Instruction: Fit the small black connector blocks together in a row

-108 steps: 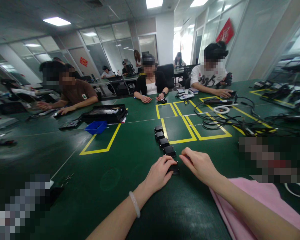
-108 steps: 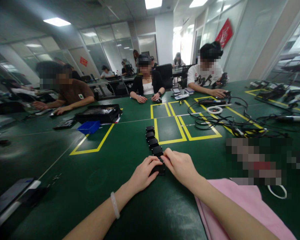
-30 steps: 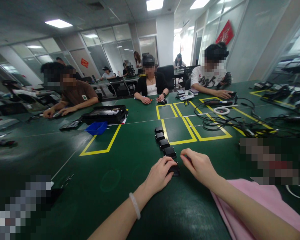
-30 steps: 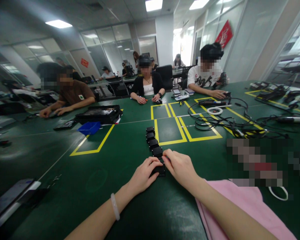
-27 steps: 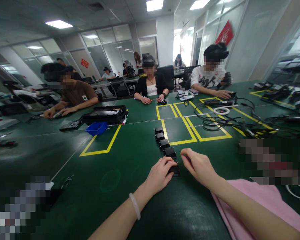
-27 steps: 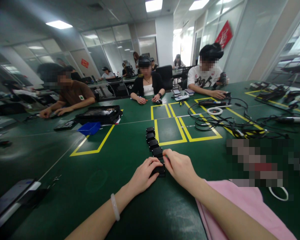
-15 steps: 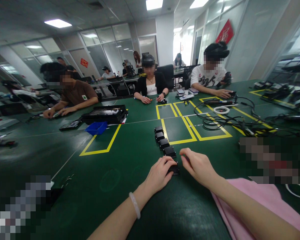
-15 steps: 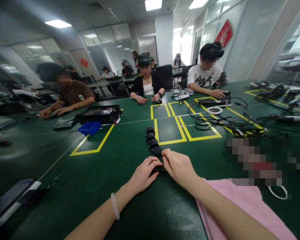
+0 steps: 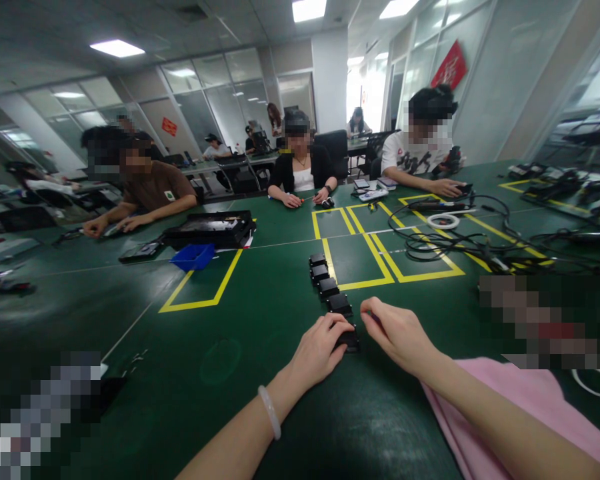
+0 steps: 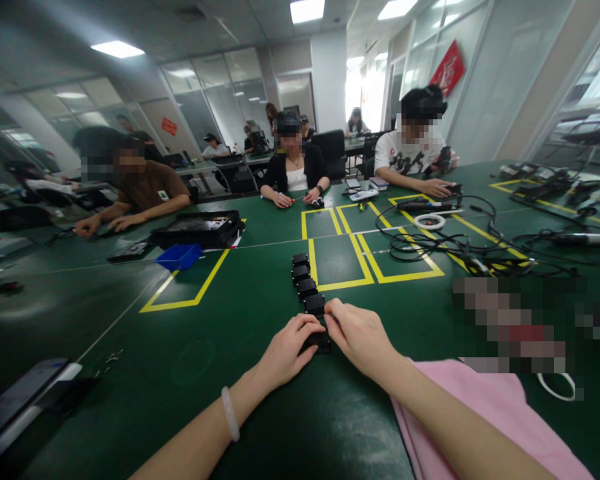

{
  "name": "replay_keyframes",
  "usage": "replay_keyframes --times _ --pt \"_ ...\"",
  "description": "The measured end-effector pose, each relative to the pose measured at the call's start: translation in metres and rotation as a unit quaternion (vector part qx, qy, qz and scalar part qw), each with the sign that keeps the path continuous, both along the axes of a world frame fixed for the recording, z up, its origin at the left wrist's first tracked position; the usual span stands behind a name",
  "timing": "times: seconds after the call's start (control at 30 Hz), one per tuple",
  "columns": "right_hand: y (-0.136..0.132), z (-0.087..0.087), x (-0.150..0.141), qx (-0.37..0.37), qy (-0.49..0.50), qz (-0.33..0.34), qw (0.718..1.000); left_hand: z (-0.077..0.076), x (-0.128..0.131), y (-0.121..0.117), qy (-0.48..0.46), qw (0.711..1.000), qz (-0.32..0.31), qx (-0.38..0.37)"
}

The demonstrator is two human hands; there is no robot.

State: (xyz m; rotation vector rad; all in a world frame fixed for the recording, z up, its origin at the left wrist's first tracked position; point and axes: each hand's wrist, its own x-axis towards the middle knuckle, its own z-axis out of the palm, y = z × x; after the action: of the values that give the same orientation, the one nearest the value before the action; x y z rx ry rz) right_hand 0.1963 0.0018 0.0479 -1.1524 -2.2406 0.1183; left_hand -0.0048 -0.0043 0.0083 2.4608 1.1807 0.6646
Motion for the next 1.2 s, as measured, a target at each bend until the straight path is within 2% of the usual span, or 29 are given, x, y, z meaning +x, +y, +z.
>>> replay_keyframes --times 0.3,1.2 --pt "0.0015 -0.0005 -0.0011 0.017 -0.005 -0.024 1.000 0.0002 -0.0002 0.0001 0.003 1.000 -0.001 0.002" --pt "0.0000 -0.0029 -0.0003 0.015 0.008 -0.011 1.000 -0.0005 -0.0010 0.0002 0.009 1.000 -0.001 0.000"
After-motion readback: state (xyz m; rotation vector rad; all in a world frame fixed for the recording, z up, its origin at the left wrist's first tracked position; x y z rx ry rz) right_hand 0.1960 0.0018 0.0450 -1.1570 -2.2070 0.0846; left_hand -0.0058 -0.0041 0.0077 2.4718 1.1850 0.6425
